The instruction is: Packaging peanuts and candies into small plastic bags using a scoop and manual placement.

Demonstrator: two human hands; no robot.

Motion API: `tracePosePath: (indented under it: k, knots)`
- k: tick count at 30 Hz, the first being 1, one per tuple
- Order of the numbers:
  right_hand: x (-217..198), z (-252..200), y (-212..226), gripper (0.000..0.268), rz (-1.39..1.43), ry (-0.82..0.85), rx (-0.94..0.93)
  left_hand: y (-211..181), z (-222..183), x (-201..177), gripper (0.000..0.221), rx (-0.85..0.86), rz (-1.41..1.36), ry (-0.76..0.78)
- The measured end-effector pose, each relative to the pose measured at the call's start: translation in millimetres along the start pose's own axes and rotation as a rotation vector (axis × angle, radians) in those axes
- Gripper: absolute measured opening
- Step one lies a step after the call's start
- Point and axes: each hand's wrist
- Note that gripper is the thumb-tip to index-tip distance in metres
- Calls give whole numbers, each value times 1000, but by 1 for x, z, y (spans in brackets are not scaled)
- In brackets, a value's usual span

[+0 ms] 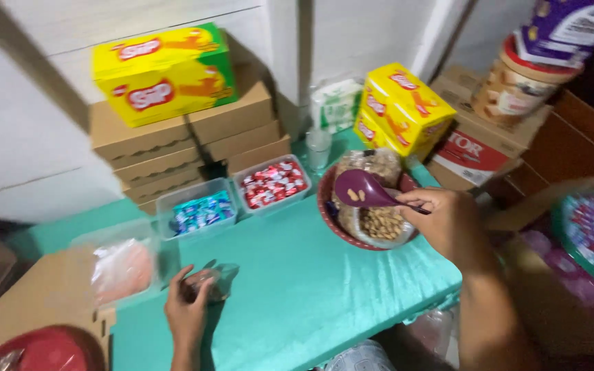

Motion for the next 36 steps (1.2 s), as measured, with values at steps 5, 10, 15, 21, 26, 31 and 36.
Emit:
tracePosePath:
  k: [5, 10, 15, 21, 26, 31, 36]
  knots:
    - [41, 20, 34, 18, 17, 45, -85, 16, 5, -3, 55, 36, -12, 17]
    - [98, 32, 76, 19, 33, 144, -69, 11, 3, -8, 53, 26, 17, 45]
    - [155, 35, 92, 13, 21, 96, -318, 4, 1, -11, 61, 25, 70, 91]
    - [214, 26, 104, 14, -162, 107, -569, 1, -2, -11, 66, 66, 182, 55]
    - [230, 3, 129, 12, -209, 25, -741, 2, -4, -15, 64, 60, 157, 77]
    - [228, -8, 140, 11, -287, -81, -909, 9, -1, -13, 63, 78, 160, 65]
    - [232, -11, 134, 11, -261, -90, -927, 12, -2, -14, 56, 115, 203, 63]
Point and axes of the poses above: each hand's wrist, its own z-axis towards the middle knuckle, its own x-axis out of the palm, y = z × x, and after that the axes turned 11 degrees about y, right-handed
